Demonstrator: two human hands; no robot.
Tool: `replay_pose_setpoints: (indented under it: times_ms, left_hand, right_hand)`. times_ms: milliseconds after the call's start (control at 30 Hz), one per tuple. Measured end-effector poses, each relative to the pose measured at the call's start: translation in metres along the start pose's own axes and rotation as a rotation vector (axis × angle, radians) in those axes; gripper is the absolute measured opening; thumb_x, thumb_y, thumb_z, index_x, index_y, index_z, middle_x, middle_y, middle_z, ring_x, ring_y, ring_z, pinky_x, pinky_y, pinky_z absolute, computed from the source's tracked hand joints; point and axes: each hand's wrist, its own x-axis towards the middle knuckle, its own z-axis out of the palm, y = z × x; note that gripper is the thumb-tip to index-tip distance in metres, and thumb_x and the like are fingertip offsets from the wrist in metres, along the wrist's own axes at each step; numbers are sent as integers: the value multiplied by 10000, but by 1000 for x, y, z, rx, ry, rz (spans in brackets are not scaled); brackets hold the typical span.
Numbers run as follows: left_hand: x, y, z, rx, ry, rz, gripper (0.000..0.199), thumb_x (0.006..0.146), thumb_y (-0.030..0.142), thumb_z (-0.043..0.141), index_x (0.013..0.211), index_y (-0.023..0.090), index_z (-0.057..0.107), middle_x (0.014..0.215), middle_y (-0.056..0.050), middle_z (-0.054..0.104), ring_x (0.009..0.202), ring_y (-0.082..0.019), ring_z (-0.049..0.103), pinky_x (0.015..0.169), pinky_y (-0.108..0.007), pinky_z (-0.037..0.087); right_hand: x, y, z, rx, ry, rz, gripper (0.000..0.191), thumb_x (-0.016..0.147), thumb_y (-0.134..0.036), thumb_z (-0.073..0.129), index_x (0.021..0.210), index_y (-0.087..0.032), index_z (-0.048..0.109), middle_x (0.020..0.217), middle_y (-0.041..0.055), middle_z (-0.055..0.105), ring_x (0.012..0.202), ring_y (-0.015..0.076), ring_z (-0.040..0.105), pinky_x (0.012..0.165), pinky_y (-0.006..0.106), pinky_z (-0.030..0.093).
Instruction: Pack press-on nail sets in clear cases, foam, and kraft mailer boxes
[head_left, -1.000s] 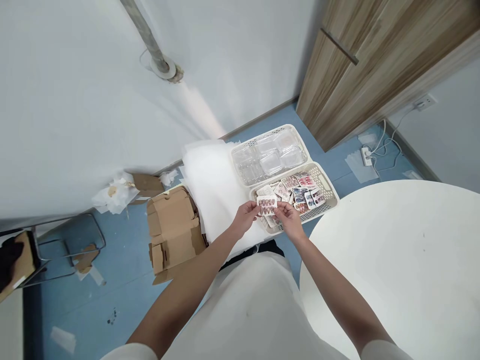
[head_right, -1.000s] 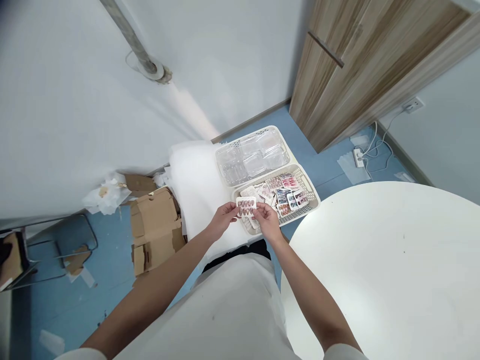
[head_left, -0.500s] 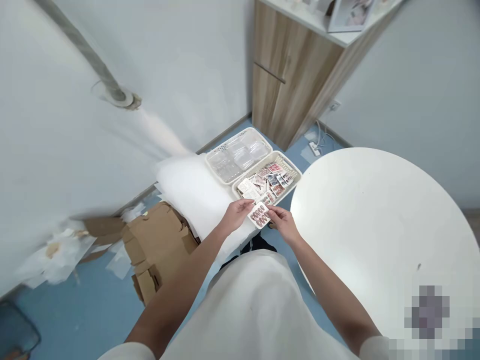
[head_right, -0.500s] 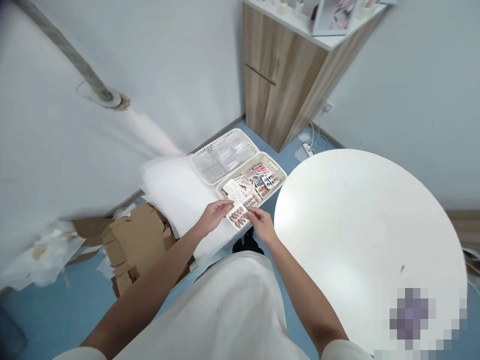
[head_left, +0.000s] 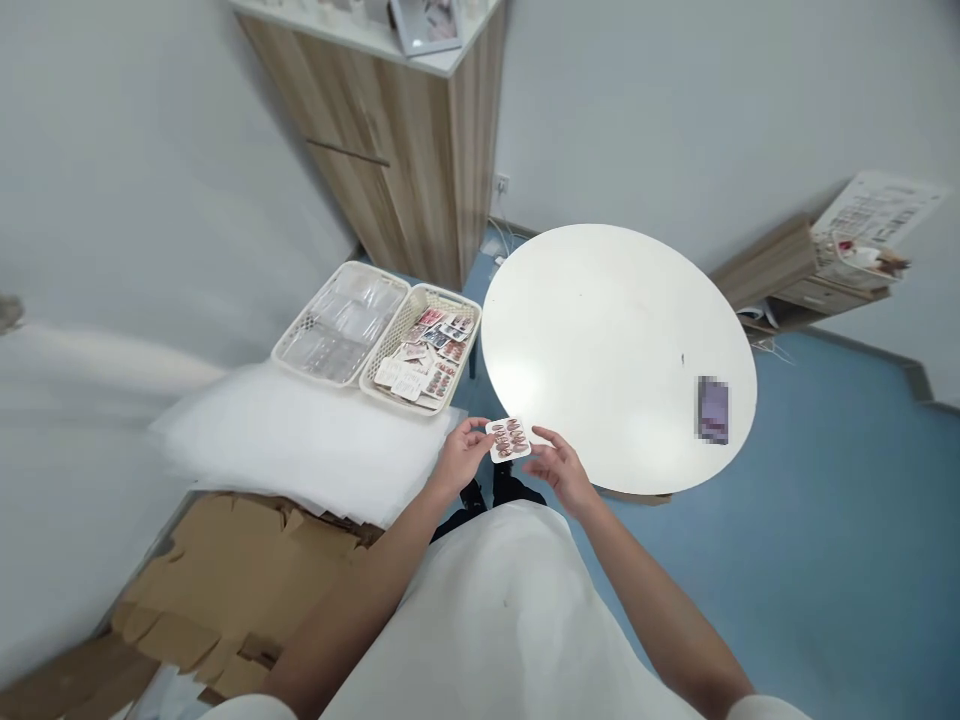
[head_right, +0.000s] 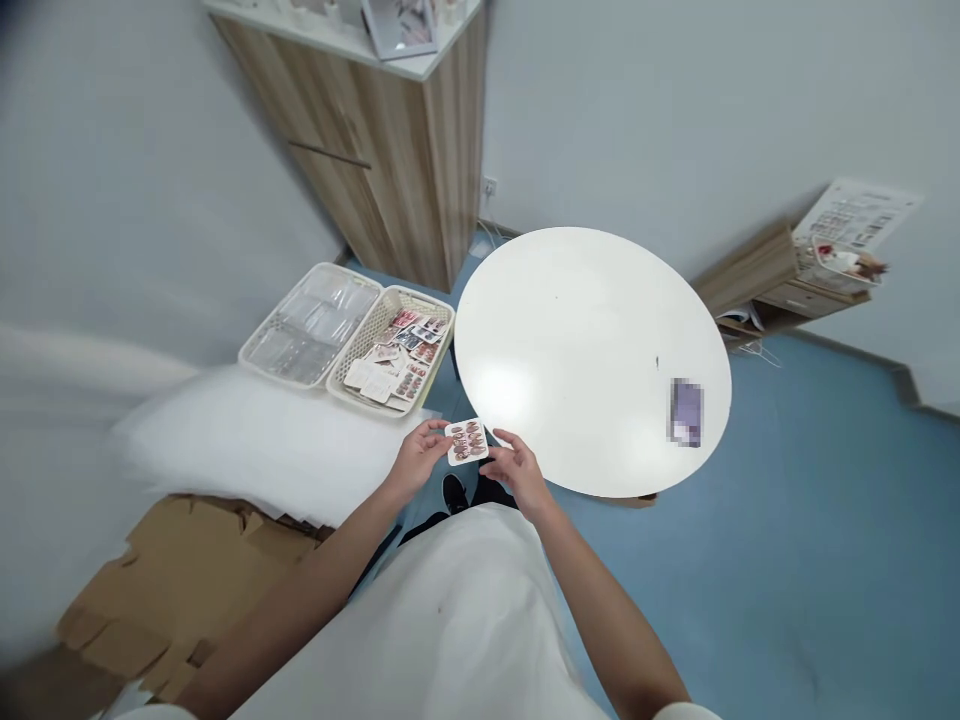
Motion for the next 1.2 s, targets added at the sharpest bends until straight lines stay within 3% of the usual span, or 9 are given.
replay_pose_setpoints:
  times_ms: [200,300,400,567,733,833,933,1067,1200]
  left_hand:
    - [5,-3,43,94,-89,61,288,705,385,591,861,173,475,648,5,619,637,-126,596,665,-270,454]
    - [10,-1,60,171,-93,106,295,679,368,620,861,162,515,814,-53,641,788,-151,605,735,-285,454]
    - [23,11,73,209,-31,188,393,683,337,623,1016,165,506,1039,-105,596,990,-178,554,839,-305,423]
    - [46,41,99,525,-5,335,377,752,333,548,1104,205,508,1126,-86,564,1075,-199,501,913,-367,370]
    - [59,64,141,922,-216,479,306,785,316,500,1077,248,562,1131,-58,570,1077,-209,486,931,-359,347]
    - [66,64,159,1027,-342,423,258,779,320,503,1004,248,607,1004,-48,632,967,-210,544,883,-344,368]
    - [75,55,167,973,-374,315,197,769,348,501,831,233,648,840,-36,660,802,-185,584,749,-289,419]
    - [82,37,165,688,-224,136,187,730,363,538,748,191,611,734,-25,641,701,-153,584,648,-254,431]
    - [81,21,161,362,-46,-86,223,698,382,572,764,169,562,705,-9,632,634,-120,575,607,-240,432]
  right_hand:
    - [0,1,-10,-12,222,-231,334,641,-431,644,873,-205,561,720,17,621,638,151,574,655,328,484]
    - [7,-12,-25,-37,302,-320,264,666,-432,614,785,-200,567,678,16,616,625,150,564,634,315,473]
    - [9,-24,-51,-57,275,-344,249,661,-423,621,754,-198,572,649,16,619,623,157,569,634,317,467]
    - [10,-31,-97,-39,214,-325,232,673,-417,619,729,-196,578,647,20,625,622,157,569,619,306,454]
    - [17,-33,-129,-73,81,-248,271,660,-429,626,759,-178,607,668,32,639,625,158,575,609,303,458]
    - [22,-37,-144,-114,-14,-204,269,656,-416,628,760,-168,621,674,29,642,629,155,584,620,304,463]
    - [26,-39,-157,-129,-30,-168,269,654,-397,634,795,-168,623,691,29,643,654,156,596,651,311,467]
    - [27,-34,-167,-83,84,-144,358,653,-374,645,956,-192,587,856,42,634,735,147,595,713,311,460]
    - [24,-21,-160,-31,20,-90,354,688,-372,607,999,-212,558,992,46,600,796,144,581,746,318,451]
